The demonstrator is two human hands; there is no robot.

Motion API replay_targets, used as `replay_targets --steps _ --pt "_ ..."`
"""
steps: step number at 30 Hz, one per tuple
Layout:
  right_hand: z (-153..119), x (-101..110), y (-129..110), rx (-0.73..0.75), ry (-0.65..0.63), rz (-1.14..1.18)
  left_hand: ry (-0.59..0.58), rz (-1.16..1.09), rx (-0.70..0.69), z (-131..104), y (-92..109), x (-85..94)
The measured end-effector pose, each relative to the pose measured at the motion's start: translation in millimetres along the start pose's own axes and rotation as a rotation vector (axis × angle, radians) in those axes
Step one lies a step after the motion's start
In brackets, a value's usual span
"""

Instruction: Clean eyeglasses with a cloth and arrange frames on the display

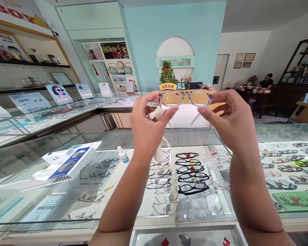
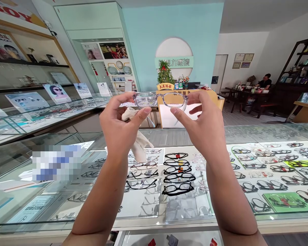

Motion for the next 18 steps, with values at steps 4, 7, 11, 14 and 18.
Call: replay_targets --steps 4,7,11,14,18 --pt "0.2 0.5 -2.4 -0.001 -0.005 0.002 0.004 -0.024 0.023 1.2 -1.0 -0.2" --pt "0.1 0.9 -4.1 0.011 -0.005 -0.011 0.015 -0.015 0.021 2.4 -1.8 -0.1" --pt "-0.2 1.4 -5.5 0.027 0.003 -0.047 0.016 0.006 -0.013 3.1 -2.4 -0.7" --pt "-0.3 2.3 -7.2 0.047 0.025 -0.072 0.011 0.017 -0.021 3.2 -2.6 -1.5" --pt "-0.3 2.5 -7.7 0.056 0.036 -0.093 0.018 0.015 -0.019 2.9 -2.2 -1.2"
Point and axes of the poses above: each hand's wrist, its own z-axis towards the middle knuckle, its own x-axis out of the back of the hand, y = z × x, the point moved 6 cm from there along z, towards the middle knuckle, and after that the axes turned 15 degrees about x, right-handed, at the moved point
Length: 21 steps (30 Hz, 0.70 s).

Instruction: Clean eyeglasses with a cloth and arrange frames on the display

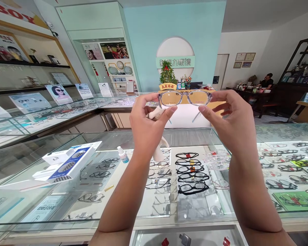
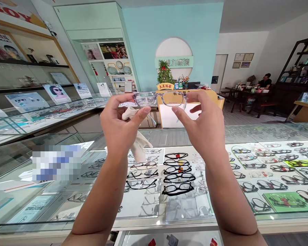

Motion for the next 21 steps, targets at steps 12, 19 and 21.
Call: replay_targets --steps 12,19,21 --pt "-0.2 -6.7 8.1 -0.04 -0.092 0.053 0.077 0.168 -0.204 -7.2 3.9 -1.1" --pt "-0.9 -13.9 15.7 -0.076 -0.116 0.132 0.122 0.192 -0.256 -13.5 12.6 -1.7" --pt "-1.2 -14.8 16.7 -0.085 -0.119 0.143 0.118 0.177 -0.243 -13.1 11.6 -2.1"
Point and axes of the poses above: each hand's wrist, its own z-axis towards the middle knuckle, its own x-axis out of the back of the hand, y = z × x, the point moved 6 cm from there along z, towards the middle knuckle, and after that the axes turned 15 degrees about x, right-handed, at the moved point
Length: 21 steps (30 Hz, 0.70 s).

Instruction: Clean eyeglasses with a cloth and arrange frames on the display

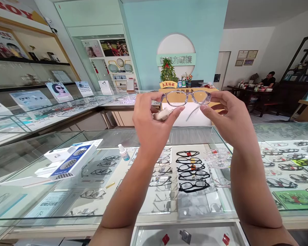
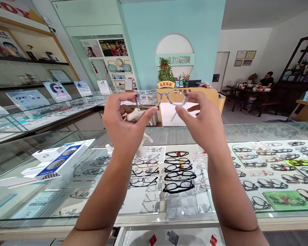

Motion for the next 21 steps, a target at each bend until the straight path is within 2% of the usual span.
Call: replay_targets --steps 7,16,21 --pt "-0.1 1.7 -4.3 -0.001 0.006 -0.018 -0.021 -0.012 0.061 1.5 -6.8 -2.1" --pt "0.0 5.9 -7.7 0.056 0.064 -0.047 -0.109 -0.039 0.142 5.8 -16.7 -7.1" --pt "-0.7 6.8 -8.7 0.061 0.075 -0.051 -0.127 -0.065 0.139 6.8 -16.3 -8.0"
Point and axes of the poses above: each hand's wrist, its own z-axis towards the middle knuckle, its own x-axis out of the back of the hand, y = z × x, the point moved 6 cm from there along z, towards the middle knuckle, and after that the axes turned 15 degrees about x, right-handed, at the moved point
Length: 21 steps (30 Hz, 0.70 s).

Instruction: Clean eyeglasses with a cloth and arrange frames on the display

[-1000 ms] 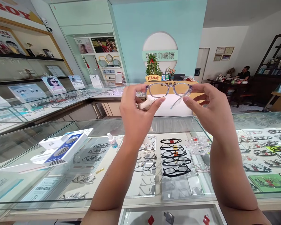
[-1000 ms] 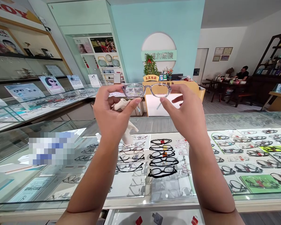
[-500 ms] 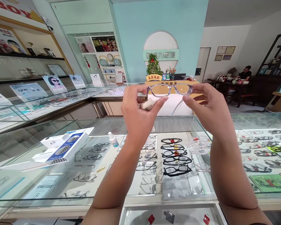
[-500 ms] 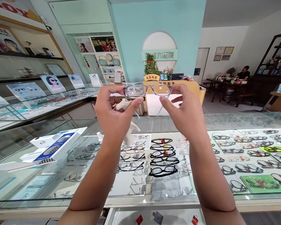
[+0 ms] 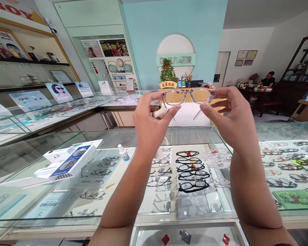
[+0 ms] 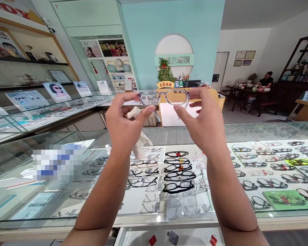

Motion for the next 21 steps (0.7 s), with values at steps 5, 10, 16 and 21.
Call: replay_targets --steps 5,10,16,21 --pt "0.4 0.2 1.2 -0.003 0.003 0.038 -0.011 -0.006 0.033 -0.6 -0.1 -1.2" --pt "-0.4 -1.2 3.5 0.022 0.015 0.039 0.03 0.037 -0.023 -3.6 1.6 -2.6" --pt "-0.8 -4.1 -0.4 0.097 0.044 -0.008 0.085 0.065 -0.098 -4.6 0.9 -3.2" --pt "-0.3 -5.7 -8.0 0.153 0.067 -0.058 0.075 0.025 -0.089 -4.2 -1.4 -5.5"
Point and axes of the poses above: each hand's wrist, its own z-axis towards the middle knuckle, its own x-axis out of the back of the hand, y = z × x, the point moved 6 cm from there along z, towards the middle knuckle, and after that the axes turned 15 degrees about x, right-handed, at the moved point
